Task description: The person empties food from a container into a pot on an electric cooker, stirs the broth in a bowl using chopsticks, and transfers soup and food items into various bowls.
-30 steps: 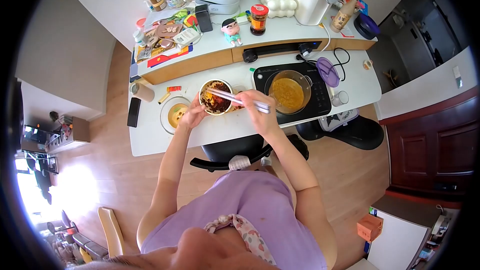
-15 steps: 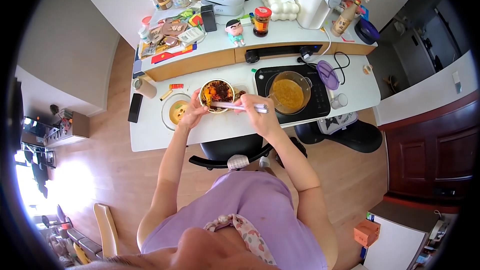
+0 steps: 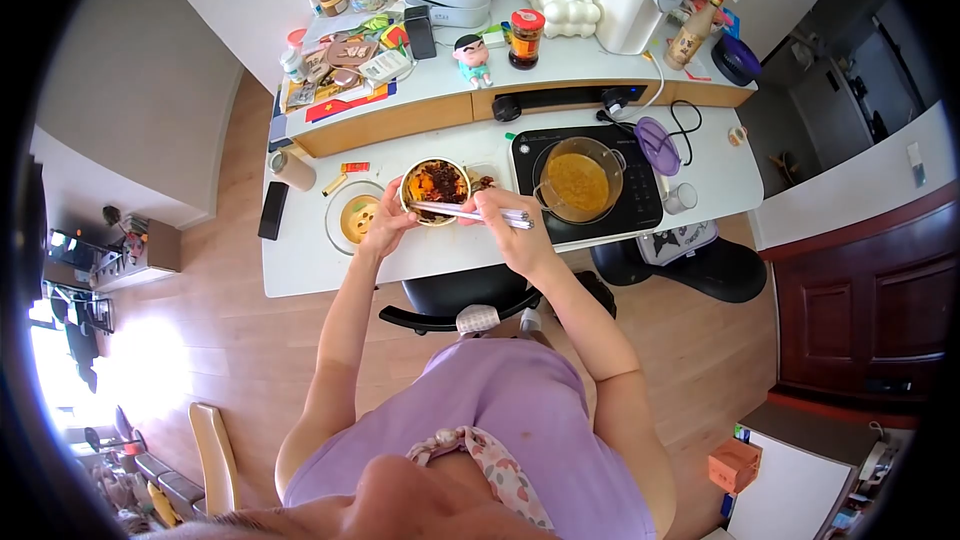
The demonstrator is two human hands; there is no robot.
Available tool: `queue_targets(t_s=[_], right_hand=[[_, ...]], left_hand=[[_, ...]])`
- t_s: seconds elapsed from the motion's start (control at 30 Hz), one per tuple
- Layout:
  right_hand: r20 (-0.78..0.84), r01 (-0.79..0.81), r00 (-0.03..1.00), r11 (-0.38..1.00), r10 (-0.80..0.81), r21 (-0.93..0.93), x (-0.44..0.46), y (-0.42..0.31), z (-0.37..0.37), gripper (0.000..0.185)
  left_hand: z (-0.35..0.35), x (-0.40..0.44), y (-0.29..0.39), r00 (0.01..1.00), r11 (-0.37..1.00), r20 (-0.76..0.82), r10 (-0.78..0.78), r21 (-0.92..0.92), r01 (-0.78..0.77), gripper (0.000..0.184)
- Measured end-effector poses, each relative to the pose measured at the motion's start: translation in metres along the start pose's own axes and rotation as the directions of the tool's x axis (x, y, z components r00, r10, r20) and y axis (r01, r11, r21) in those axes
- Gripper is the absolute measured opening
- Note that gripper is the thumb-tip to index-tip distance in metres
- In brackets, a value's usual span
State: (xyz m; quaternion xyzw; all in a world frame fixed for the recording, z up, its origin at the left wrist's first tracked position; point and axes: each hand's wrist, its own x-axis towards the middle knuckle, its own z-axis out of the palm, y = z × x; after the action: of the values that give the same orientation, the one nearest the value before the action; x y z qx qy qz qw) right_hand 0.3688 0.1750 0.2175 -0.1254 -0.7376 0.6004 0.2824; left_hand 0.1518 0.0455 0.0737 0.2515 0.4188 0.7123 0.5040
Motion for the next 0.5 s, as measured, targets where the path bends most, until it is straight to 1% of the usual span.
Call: queue_targets(t_s=[0.07, 0.17, 0.2, 0.3, 0.33, 0.4, 0.43, 0.5], right_hand=[[0.009, -0.057, 0.998, 0.998, 0.056, 0.024, -0.002, 0.0, -0.003, 0.035], [-0.06, -0.024, 0.998, 0.993, 0.031, 0.118, 0.0, 0.005, -0.003, 0.036], [-0.041, -0.011, 0.999, 0.988, 0.017, 0.153, 0.001, 0.004, -0.002, 0.036], [0.046, -0.126, 0.991, 0.991, 0.124, 0.04, -0.001, -0.002, -0.004, 0.037], [0.017, -0.14, 0.99, 0.987, 0.139, 0.081, -0.001, 0.004, -0.008, 0.037], [-0.033, -0.167, 0.984, 0.972, 0.174, 0.164, 0.002, 0.021, -0.02, 0.038], [-0.095, -0.11, 0.987, 0.973, 0.131, 0.202, 0.009, 0.014, -0.023, 0.038], [-0.147, -0.107, 0.98, 0.979, 0.133, 0.174, 0.023, 0.015, -0.037, 0.037]], left_hand=[[-0.003, 0.001, -0.001, 1.0, 1.0, 0.001, 0.004, 0.002, -0.004, 0.076], [-0.002, -0.001, -0.002, 1.0, 1.0, -0.011, 0.001, 0.016, 0.0, 0.076], [0.0, -0.001, -0.001, 1.0, 1.0, -0.018, -0.003, 0.021, 0.003, 0.076], [0.003, -0.001, 0.003, 0.999, 0.999, -0.041, -0.009, 0.04, 0.011, 0.074], [0.005, -0.001, 0.005, 0.999, 0.999, -0.049, -0.009, 0.046, 0.011, 0.074], [0.01, -0.001, 0.012, 0.993, 0.992, -0.104, -0.059, 0.104, 0.07, 0.071], [0.012, -0.002, 0.016, 0.988, 0.986, -0.133, -0.085, 0.133, 0.102, 0.07], [0.017, -0.001, 0.021, 0.984, 0.976, -0.153, -0.088, 0.185, 0.116, 0.068]])
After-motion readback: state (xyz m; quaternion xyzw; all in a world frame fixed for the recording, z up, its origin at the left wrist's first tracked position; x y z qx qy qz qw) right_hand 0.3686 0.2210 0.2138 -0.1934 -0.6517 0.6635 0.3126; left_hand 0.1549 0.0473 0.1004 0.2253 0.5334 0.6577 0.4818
